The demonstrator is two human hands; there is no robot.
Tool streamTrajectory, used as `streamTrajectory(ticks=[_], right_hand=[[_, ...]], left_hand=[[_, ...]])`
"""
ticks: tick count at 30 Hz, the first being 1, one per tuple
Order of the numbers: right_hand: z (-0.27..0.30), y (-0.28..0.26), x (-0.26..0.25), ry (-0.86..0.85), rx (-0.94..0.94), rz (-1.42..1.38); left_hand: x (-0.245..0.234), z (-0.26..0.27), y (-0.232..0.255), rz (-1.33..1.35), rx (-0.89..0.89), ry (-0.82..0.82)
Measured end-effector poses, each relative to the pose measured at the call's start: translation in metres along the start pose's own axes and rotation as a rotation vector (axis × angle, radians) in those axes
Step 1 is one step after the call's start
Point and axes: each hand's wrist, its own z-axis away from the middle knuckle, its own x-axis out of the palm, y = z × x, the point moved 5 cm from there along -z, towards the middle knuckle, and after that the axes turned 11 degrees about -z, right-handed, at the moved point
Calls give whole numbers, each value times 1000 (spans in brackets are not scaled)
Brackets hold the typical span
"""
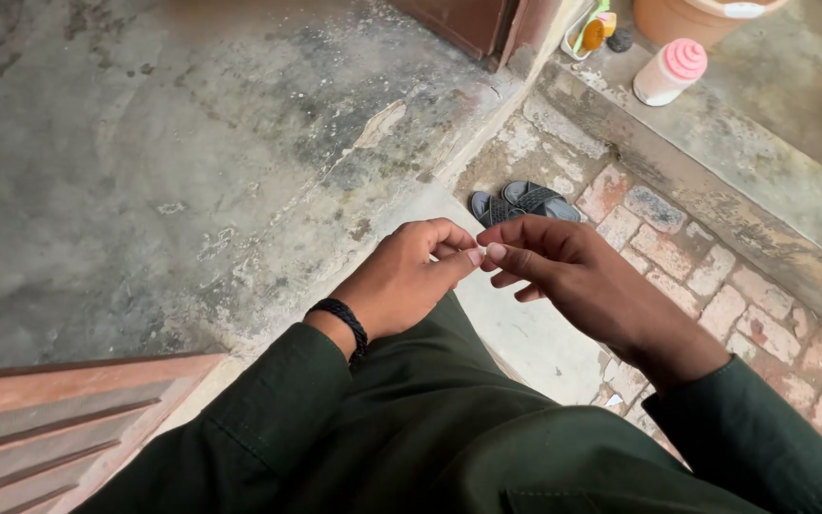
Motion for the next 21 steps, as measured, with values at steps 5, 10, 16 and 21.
streamTrajectory(ticks=[5, 10, 16, 21], right_hand=[[-10, 5, -1, -100, -63, -14], [-12, 0, 2, -155, -98, 20], [-13, -15, 19, -185, -121, 20], [-3, -27, 45, -272, -176, 70]], left_hand=[[-5, 15, -1, 192, -161, 88], [-13, 34, -5, 389, -359, 219], [-22, 71, -5, 412, -442, 331], [-27, 86, -5, 413, -439, 399]])
